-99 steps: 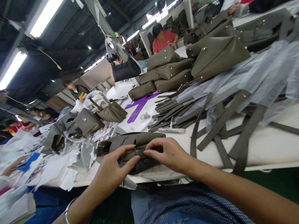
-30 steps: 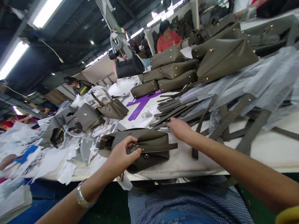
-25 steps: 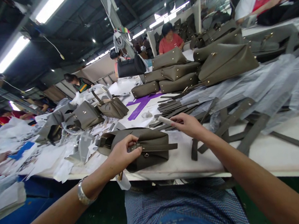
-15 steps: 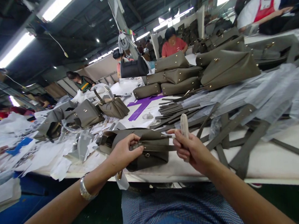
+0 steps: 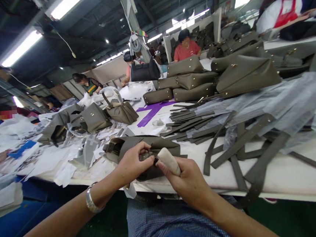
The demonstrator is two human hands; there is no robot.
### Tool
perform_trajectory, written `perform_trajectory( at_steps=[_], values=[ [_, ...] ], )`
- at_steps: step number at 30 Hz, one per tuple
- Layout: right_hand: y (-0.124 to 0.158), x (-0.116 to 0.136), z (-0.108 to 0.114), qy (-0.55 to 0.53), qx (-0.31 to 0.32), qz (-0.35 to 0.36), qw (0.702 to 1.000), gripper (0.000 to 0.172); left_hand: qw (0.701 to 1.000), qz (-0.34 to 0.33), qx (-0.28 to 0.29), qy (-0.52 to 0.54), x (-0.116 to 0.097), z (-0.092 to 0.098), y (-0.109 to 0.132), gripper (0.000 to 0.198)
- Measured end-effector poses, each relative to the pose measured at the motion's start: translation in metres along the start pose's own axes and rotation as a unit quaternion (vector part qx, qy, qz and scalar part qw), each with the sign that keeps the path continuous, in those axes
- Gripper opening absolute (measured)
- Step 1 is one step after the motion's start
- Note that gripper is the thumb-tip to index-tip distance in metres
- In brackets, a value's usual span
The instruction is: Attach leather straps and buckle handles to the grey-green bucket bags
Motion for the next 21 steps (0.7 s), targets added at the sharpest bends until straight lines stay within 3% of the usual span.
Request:
perform_trajectory(
  at_steps=[9,16,19,21],
  values=[
    [0.007,0.000,-0.007,-0.008,0.042,-0.013,0.999,0.023,0.998,-0.042,-0.040,-0.016,-0.008,-0.004,0.017,0.023],
    [0.016,0.000,-0.017,-0.006,0.036,-0.017,0.999,0.021,0.996,-0.058,-0.053,-0.029,-0.015,-0.011,0.031,0.022],
    [0.016,-0.001,-0.019,-0.073,0.022,-0.065,0.995,0.025,0.996,-0.068,-0.049,-0.027,-0.014,-0.012,0.030,0.022],
    [0.012,-0.004,-0.018,-0.175,0.034,-0.128,0.976,0.030,0.996,-0.076,-0.038,-0.022,-0.011,-0.010,0.025,0.022]
  ],
)
Point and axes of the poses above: each hand's wrist, its own y-axis away from the middle knuckle, its own z-axis out of the back of the hand, x = y × z, the point moved 2 cm from there along -y, towards the middle knuckle, and after that the axes turned 10 degrees about y, right-handed, at the moved point
